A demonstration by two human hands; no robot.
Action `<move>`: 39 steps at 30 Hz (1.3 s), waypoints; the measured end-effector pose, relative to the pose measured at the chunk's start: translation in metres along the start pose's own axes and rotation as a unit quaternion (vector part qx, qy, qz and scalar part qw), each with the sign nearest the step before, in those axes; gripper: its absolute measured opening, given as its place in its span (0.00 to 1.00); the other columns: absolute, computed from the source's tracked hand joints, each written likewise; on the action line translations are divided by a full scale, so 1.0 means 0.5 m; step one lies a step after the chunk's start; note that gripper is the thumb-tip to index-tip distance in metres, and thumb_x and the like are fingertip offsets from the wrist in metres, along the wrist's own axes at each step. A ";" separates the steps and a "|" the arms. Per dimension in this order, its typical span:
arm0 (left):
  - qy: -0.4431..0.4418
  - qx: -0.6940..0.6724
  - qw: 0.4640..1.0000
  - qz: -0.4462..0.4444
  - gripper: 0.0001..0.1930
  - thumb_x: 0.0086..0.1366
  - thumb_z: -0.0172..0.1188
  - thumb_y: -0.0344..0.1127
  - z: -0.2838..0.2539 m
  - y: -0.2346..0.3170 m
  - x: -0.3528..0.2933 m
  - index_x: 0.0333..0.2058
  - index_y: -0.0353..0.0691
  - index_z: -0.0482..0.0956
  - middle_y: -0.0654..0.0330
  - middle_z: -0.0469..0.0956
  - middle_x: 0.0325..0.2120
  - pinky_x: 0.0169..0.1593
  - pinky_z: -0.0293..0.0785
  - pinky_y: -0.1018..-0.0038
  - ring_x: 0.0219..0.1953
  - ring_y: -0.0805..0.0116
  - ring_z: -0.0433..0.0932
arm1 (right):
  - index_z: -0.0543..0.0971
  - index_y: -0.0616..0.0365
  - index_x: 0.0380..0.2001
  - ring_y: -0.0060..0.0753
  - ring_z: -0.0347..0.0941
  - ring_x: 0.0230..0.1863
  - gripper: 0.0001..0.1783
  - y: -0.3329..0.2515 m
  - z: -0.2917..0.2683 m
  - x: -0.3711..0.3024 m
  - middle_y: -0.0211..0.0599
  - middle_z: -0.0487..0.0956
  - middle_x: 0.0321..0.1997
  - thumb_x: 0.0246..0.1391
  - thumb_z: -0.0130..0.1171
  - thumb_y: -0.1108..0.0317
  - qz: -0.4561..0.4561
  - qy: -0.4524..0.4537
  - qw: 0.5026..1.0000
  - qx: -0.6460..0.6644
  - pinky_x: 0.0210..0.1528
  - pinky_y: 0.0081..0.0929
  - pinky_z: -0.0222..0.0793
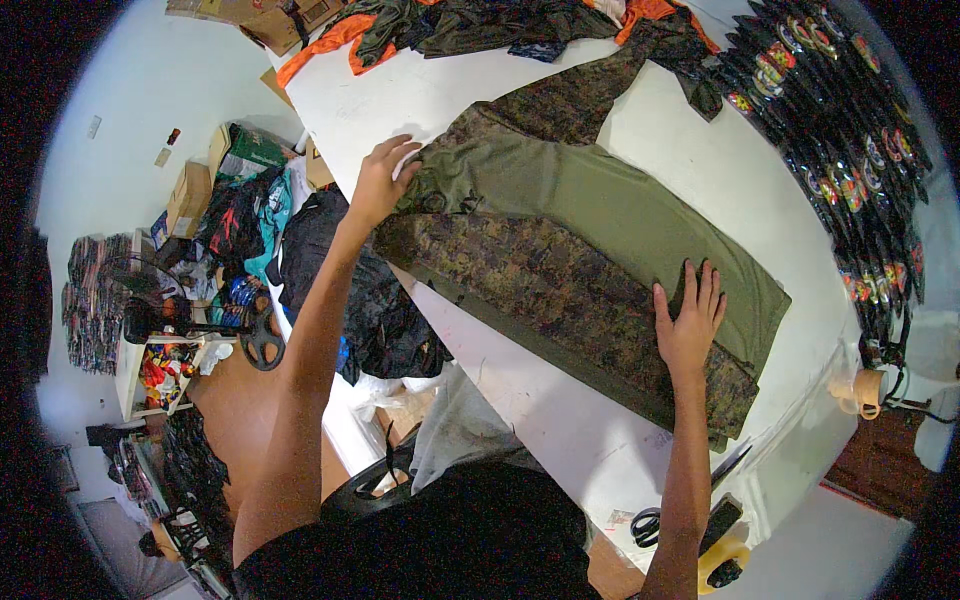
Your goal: Cutting and folding a camouflage shirt on a table.
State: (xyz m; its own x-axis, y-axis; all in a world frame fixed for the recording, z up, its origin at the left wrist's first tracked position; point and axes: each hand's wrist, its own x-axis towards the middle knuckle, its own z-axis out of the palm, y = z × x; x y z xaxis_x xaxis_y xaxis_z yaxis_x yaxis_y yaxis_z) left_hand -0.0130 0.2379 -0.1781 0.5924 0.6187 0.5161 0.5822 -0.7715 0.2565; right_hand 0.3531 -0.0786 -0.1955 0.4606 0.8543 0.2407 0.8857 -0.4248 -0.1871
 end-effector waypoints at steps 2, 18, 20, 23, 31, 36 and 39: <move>-0.048 0.020 0.998 0.023 0.19 0.62 0.55 0.39 0.005 0.018 -0.006 0.51 0.44 0.70 0.49 0.66 0.54 0.54 0.63 0.60 0.55 0.51 0.65 | 0.63 0.52 0.60 0.46 0.44 0.70 0.32 0.000 -0.003 0.000 0.45 0.55 0.68 0.57 0.49 0.46 0.002 0.000 1.000 0.000 0.68 0.49 0.35; -0.077 -0.010 0.995 -0.057 0.26 0.69 0.38 0.51 -0.027 -0.035 0.006 0.63 0.51 0.57 0.52 0.54 0.63 0.65 0.43 0.51 0.66 0.48 0.48 | 0.63 0.53 0.60 0.46 0.45 0.69 0.32 -0.002 -0.002 -0.003 0.44 0.55 0.68 0.57 0.50 0.48 0.006 -0.007 1.000 -0.002 0.68 0.49 0.37; -0.093 0.057 0.994 -0.031 0.26 0.69 0.38 0.52 -0.013 -0.024 -0.014 0.63 0.51 0.56 0.52 0.54 0.63 0.65 0.44 0.50 0.66 0.48 0.49 | 0.63 0.53 0.60 0.46 0.46 0.69 0.32 -0.006 0.003 -0.002 0.44 0.55 0.68 0.57 0.50 0.48 0.002 -0.003 1.000 -0.003 0.68 0.49 0.37; -0.098 0.175 0.979 0.042 0.27 0.69 0.36 0.53 0.018 -0.043 -0.032 0.64 0.53 0.53 0.50 0.55 0.62 0.64 0.46 0.48 0.65 0.48 0.52 | 0.63 0.53 0.60 0.47 0.46 0.69 0.32 0.001 -0.005 -0.004 0.44 0.55 0.67 0.57 0.50 0.48 0.003 0.008 1.000 -0.007 0.68 0.50 0.38; -0.048 -0.104 0.988 -0.103 0.20 0.65 0.50 0.48 0.045 -0.055 0.079 0.39 0.36 0.79 0.46 0.78 0.30 0.41 0.72 0.64 0.35 0.51 0.77 | 0.73 0.56 0.51 0.52 0.57 0.64 0.25 0.023 -0.030 0.076 0.50 0.66 0.60 0.54 0.57 0.53 0.027 -0.027 0.974 0.222 0.66 0.43 0.46; -0.206 -0.079 0.961 -0.168 0.16 0.57 0.62 0.43 0.086 -0.067 0.150 0.37 0.36 0.80 0.50 0.80 0.27 0.37 0.72 0.67 0.31 0.58 0.78 | 0.73 0.54 0.51 0.48 0.57 0.64 0.24 0.039 0.028 0.129 0.45 0.65 0.61 0.54 0.56 0.53 0.002 -0.003 0.990 0.142 0.65 0.47 0.46; -0.227 -0.122 0.947 -0.192 0.12 0.57 0.63 0.38 0.097 -0.081 0.164 0.35 0.35 0.79 0.54 0.80 0.27 0.36 0.71 0.70 0.30 0.65 0.77 | 0.72 0.51 0.53 0.46 0.54 0.66 0.25 0.046 0.046 0.118 0.42 0.62 0.64 0.55 0.55 0.52 -0.050 0.035 0.993 0.103 0.66 0.49 0.42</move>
State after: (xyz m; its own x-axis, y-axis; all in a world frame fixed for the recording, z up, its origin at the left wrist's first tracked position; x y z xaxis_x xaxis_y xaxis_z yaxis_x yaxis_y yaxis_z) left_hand 0.0389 0.3272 -0.1856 0.5737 0.8178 -0.0443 0.6898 -0.4533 0.5646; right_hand 0.3994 -0.0313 -0.2075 0.3802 0.8629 0.3329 0.9003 -0.2627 -0.3472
